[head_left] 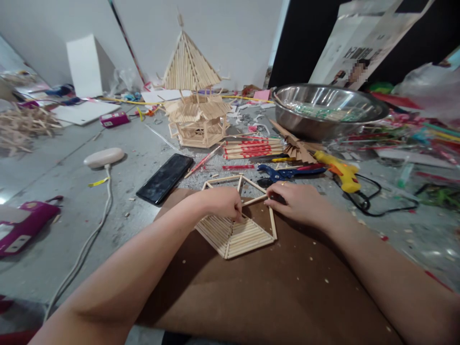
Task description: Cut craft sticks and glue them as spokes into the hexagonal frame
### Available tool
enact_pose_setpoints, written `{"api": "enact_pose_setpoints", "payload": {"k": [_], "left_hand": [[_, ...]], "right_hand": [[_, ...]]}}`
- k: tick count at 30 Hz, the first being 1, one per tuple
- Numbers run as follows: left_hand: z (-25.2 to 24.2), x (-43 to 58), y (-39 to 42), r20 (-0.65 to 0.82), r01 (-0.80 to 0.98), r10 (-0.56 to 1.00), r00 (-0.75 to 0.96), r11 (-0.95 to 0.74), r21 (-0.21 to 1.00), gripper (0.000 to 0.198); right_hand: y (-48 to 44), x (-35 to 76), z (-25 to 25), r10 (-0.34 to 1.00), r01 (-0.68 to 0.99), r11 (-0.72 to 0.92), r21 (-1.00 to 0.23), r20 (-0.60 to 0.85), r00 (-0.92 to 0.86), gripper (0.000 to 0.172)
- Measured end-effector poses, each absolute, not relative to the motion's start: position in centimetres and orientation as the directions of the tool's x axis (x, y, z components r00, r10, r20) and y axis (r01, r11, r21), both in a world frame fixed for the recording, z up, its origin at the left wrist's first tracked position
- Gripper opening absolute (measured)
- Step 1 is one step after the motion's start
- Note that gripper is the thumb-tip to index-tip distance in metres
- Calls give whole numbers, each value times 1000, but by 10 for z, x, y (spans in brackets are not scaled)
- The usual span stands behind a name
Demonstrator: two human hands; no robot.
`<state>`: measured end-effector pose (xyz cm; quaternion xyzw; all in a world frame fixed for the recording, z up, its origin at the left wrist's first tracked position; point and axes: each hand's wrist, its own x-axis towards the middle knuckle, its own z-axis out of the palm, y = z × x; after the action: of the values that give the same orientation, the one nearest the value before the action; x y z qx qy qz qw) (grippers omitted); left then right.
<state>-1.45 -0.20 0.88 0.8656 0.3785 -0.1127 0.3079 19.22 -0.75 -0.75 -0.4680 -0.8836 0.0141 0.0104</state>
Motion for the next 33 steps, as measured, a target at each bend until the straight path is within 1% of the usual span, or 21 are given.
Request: {"api": "enact_pose_setpoints", "payload": {"k": [6, 14, 22, 26, 33], "left_hand": [[12, -15, -2, -436, 719, 574, 693, -513, 469, 30], [12, -15, -2, -428, 711, 569, 702, -524, 469, 26], [11, -15, -2, -446, 726, 575, 686, -496, 477, 25], [10, -15, -2, -429, 707, 565, 704, -509, 490, 25], [12, -13, -3, -438, 722, 574, 692, -523, 453, 25]], "right_hand": [[-9, 193, -7, 822, 821, 569, -39, 3, -570, 26], [-8, 192, -7, 826, 825, 564, -35, 2, -564, 25], [-9, 192, -7, 827, 826, 562, -40, 12, -562, 26], [-9, 192, -7, 828, 827, 560, -46, 4, -560, 26], [-10, 192, -7, 828, 827, 561, -43, 10, -561, 26]]}}
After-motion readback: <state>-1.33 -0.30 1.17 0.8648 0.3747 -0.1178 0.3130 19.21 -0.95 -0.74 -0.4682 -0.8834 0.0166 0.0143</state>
